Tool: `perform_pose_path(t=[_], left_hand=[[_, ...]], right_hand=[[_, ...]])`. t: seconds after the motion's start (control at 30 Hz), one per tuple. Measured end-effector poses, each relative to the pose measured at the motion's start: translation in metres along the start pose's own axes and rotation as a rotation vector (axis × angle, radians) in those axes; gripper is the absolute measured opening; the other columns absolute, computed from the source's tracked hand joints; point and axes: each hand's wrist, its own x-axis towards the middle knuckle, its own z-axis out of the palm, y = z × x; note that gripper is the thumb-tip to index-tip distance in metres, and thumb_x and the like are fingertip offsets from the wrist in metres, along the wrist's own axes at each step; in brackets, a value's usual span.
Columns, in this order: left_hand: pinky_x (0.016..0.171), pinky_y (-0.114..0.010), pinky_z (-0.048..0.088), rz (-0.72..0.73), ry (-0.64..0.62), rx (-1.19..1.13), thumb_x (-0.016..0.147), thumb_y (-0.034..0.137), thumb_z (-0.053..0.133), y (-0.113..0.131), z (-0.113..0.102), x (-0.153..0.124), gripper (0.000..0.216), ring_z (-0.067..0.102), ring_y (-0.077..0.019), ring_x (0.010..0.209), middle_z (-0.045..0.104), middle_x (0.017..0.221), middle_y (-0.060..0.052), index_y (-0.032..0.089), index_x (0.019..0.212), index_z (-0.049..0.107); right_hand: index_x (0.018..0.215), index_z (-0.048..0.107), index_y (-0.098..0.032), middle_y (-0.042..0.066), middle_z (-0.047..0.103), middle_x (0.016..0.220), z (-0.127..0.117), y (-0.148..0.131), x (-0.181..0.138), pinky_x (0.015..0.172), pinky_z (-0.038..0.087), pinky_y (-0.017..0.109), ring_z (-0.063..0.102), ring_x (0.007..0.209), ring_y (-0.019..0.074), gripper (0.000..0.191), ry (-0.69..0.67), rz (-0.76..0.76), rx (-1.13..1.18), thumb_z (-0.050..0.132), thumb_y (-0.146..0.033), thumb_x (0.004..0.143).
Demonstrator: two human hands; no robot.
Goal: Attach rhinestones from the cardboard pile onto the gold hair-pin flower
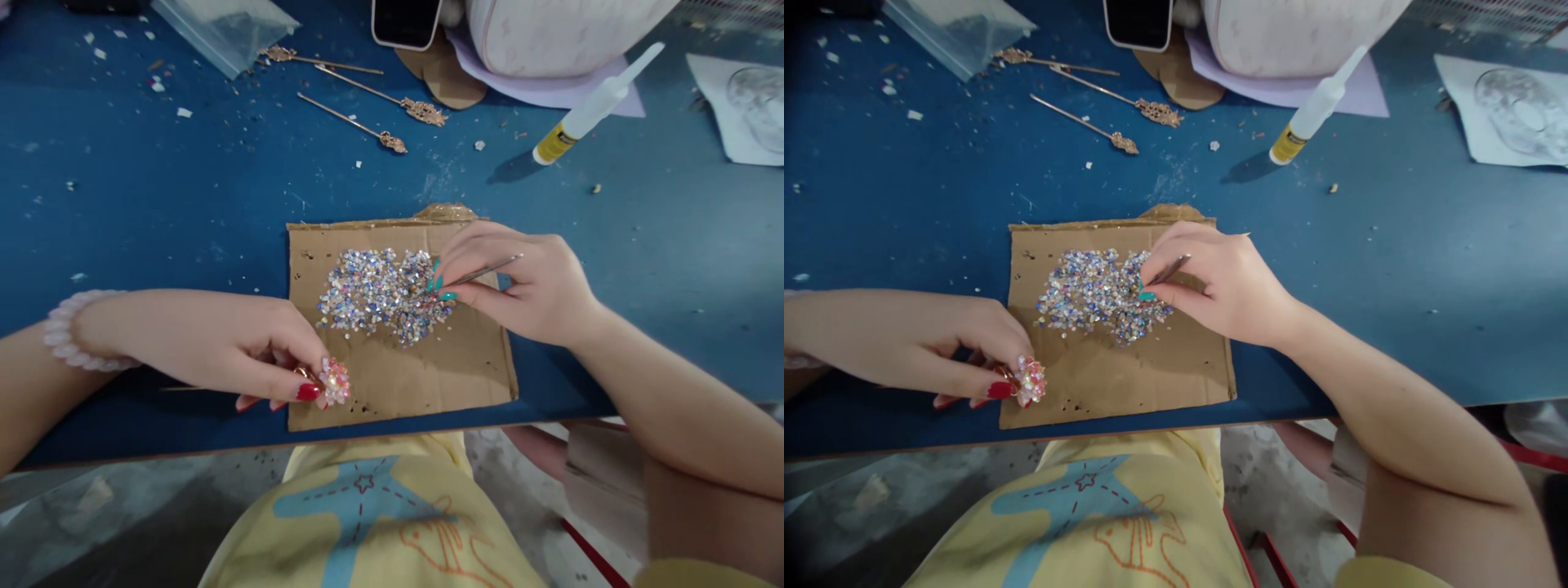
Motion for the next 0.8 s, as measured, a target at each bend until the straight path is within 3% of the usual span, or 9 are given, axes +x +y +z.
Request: perform_pose_path(t=[0.2,0.5,0.8], left_hand=[[0.052,-0.015,0.055,0.066,0.019,-0.038,0.106,0.037,0.051,-0.006,0.001,0.002,0.035,0.070,-0.0109,0.055,0.072,0.077,-0.001,0.017,0.089,0.074],[0.053,-0.017,0.055,0.062,0.025,-0.040,0.105,0.032,0.051,-0.007,0.001,0.001,0.032,0.070,-0.0116,0.055,0.073,0.079,-0.001,0.018,0.091,0.076],[0.053,-0.016,0.054,0.055,0.023,-0.039,0.105,0.030,0.050,-0.007,0.001,0.002,0.032,0.070,-0.0106,0.055,0.071,0.079,0.001,0.020,0.088,0.075]], right_hand=[[0.092,0.073,-0.024,0.001,0.078,0.090,0.000,0.002,0.000,0.082,0.064,0.033,0.076,0.092,0.0181,0.011,0.013,-0.052,-0.012,0.068,-0.016,0.098],[0.090,0.073,-0.032,0.001,0.079,0.089,-0.003,0.000,-0.001,0.088,0.065,0.040,0.078,0.093,0.0222,0.015,0.054,0.014,-0.017,0.069,-0.020,0.098],[0.091,0.072,-0.031,0.000,0.079,0.088,-0.010,0.003,-0.001,0.085,0.065,0.039,0.078,0.092,0.0219,0.016,0.005,-0.044,-0.015,0.068,-0.017,0.098]])
